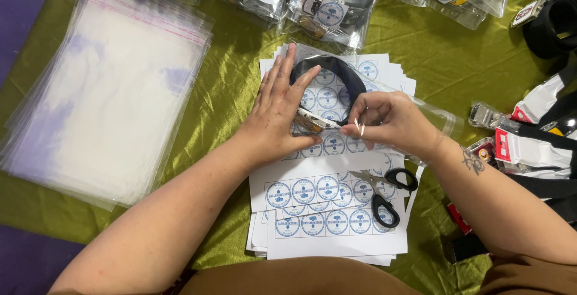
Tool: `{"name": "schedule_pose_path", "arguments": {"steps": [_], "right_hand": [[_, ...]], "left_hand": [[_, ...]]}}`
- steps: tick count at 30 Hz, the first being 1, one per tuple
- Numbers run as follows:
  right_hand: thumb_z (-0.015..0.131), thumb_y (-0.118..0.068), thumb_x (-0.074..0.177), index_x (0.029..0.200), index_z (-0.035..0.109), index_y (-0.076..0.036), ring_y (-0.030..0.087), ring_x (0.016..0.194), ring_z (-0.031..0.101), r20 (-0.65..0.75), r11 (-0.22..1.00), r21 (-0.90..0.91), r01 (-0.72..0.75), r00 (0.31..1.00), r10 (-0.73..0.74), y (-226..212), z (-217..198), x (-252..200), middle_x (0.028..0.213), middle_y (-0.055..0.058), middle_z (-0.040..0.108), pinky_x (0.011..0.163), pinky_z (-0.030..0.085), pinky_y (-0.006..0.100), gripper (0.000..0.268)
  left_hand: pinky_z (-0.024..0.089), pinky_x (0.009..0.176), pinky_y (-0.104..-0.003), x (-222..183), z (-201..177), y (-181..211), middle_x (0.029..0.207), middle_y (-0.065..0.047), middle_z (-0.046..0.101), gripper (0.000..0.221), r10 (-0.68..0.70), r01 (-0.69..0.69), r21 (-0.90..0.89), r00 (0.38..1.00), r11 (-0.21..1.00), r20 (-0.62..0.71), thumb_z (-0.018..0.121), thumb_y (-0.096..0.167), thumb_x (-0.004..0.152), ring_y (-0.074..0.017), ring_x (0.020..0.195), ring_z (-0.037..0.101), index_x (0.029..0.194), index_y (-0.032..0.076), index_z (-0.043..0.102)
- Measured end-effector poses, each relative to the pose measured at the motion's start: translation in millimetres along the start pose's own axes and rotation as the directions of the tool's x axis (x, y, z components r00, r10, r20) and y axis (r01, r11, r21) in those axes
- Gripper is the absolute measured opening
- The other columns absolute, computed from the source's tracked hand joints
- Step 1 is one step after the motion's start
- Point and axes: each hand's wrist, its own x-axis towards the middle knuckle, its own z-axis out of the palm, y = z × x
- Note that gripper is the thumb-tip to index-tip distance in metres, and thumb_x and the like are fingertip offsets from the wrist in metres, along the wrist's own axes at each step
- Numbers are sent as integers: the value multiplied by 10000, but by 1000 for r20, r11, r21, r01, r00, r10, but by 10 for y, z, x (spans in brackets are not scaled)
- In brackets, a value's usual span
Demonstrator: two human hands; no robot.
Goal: Cutting circular labels from a sheet and packaging them with belts into plastic bags.
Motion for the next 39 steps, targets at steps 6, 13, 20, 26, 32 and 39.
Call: {"name": "schedule_pose_path", "arguments": {"steps": [6,13,20,26,32,39], "right_hand": [[789,-78,860,972,746,-19,158,508,619,-45,994,100,-52,997,56,125,-106,-92,553,129,720,577,517,274,133],[665,-69,983,1091,719,44,164,615,634,-267,965,206,-161,940,214,360,-487,-585,737,175,738,625,508,267,165],[551,-88,1070,1215,608,-81,188,828,630,-596,852,522,-26,704,386,622,-551,-1057,1090,100,682,798,552,311,156],[586,-70,1031,1241,571,-86,184,814,677,-609,786,613,80,682,405,568,-160,-1164,1118,125,702,744,586,317,211],[624,-96,996,1296,570,13,226,775,722,-497,771,636,-7,761,417,236,191,-1008,1111,190,703,668,628,361,323],[672,-133,976,1262,619,101,277,716,742,-388,784,610,-120,817,427,113,305,-718,1028,268,709,603,653,386,373]], "left_hand": [[93,1250,-621,-10,-82,51,1718,-169,9,1119,89,-88,139,996,986,-1,944,352,748,-416,1580,42,1636,267,268],[254,1190,-614,0,-57,-5,1642,-147,309,1040,158,-150,354,987,923,5,803,615,784,-378,1474,372,1605,219,301],[508,906,-466,-106,-198,244,1327,-206,622,842,280,-184,528,954,829,-106,582,736,914,-355,1087,631,1367,26,579],[485,651,-371,-149,-194,286,954,-102,641,892,198,-22,661,961,750,-192,363,813,952,-245,800,605,1246,30,673],[450,585,-374,-151,-180,175,697,-68,554,781,158,33,615,955,788,-253,379,724,1013,-243,680,587,797,63,736],[553,696,-406,33,-194,-278,814,5,660,419,-96,133,220,980,966,-174,480,511,1037,-242,797,705,992,192,748]]}}
